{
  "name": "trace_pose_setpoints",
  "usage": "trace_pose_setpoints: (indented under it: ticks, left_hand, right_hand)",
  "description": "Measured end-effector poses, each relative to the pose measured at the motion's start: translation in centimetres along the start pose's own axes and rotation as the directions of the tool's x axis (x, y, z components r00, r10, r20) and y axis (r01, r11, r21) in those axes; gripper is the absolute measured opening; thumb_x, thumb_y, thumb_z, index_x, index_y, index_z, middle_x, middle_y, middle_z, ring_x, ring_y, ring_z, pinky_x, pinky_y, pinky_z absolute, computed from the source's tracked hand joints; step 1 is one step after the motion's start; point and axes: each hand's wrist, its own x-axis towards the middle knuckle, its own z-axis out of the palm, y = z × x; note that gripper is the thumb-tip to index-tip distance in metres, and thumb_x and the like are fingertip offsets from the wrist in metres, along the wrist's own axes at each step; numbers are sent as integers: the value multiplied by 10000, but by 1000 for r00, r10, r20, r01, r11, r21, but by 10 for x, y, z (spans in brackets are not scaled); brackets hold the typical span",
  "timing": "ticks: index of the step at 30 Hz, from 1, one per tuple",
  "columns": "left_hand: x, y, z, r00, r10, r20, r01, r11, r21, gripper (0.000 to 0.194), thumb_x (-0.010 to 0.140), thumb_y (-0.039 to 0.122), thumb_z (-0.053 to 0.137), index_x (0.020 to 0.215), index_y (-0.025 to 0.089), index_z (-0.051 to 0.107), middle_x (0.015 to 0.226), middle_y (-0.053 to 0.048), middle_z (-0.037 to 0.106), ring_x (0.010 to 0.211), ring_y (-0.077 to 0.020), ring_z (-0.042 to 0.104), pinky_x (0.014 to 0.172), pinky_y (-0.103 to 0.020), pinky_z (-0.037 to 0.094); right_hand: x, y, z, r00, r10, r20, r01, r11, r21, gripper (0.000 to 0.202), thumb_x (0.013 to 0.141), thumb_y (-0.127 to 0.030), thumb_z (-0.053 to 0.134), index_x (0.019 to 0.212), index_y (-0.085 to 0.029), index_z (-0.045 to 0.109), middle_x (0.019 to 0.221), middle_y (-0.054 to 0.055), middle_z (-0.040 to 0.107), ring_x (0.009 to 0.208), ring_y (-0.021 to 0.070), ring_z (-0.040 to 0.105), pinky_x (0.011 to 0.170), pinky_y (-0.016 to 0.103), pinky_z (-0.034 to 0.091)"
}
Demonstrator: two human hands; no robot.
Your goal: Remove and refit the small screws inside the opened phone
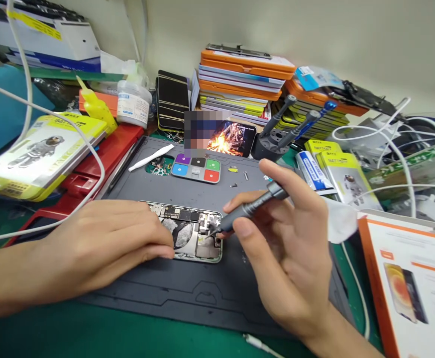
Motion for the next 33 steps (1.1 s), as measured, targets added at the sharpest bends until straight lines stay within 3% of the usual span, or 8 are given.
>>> trace_pose_setpoints:
  ticks: [3,4,8,15,20,26,28,33]
  left_hand:
    - [-1,1,2,1000,-28,-10,28,999,34,211,1097,185,573,954,132,717,782,-14,670,681,-174,567,660,-307,439]
    - [-1,1,2,999,-37,-2,37,998,43,216,1096,184,562,943,135,708,776,-14,659,674,-178,554,647,-315,425]
    - [0,2,1,999,-48,17,47,997,67,262,1102,198,517,901,153,678,742,-4,620,637,-178,523,603,-320,391]
    - [0,2,2,999,-28,18,26,996,85,283,1090,199,511,885,147,700,741,-14,647,639,-185,544,607,-327,418]
    - [2,2,2,999,-25,26,23,995,93,279,1066,178,522,848,155,695,715,-4,635,611,-175,518,573,-322,395]
    - [2,3,2,1000,-21,20,19,995,94,273,1049,163,524,829,159,686,698,-2,625,602,-167,516,567,-318,397]
    - [3,3,1,1000,-8,3,8,995,95,272,1039,161,531,802,168,662,674,11,589,580,-156,483,541,-307,374]
    - [3,3,0,1000,-3,-17,4,997,74,263,1042,165,536,798,174,635,661,28,558,568,-138,465,524,-280,358]
  right_hand:
    - [-8,2,0,982,-189,17,189,968,-162,678,944,-119,750,1529,-407,564,1389,98,666,918,237,774,767,427,703]
    - [-10,4,1,978,-201,56,208,957,-204,707,942,-104,745,1537,-430,547,1365,88,682,901,236,773,771,435,701]
    - [-16,11,1,967,-178,184,216,953,-214,739,950,-71,718,1546,-454,510,1130,49,773,873,253,777,684,414,690]
    - [-19,20,-1,962,-168,213,215,951,-221,794,956,-75,726,1569,-515,482,1378,15,737,974,227,789,843,428,706]
    - [-20,19,-2,944,-218,249,280,926,-254,824,950,-80,735,1605,-499,460,1414,2,747,1078,261,797,987,489,685]
    - [-9,11,-12,873,-302,384,423,860,-285,722,1026,-261,666,1675,-429,399,1479,13,723,1115,331,783,903,529,681]
    - [-7,9,-15,856,-320,405,461,827,-321,708,1034,-231,610,1686,-399,389,1525,8,692,1161,343,770,932,533,669]
    - [-8,5,-17,882,-339,329,454,801,-391,752,987,-94,597,1656,-405,449,1490,-17,715,1077,313,774,912,511,646]
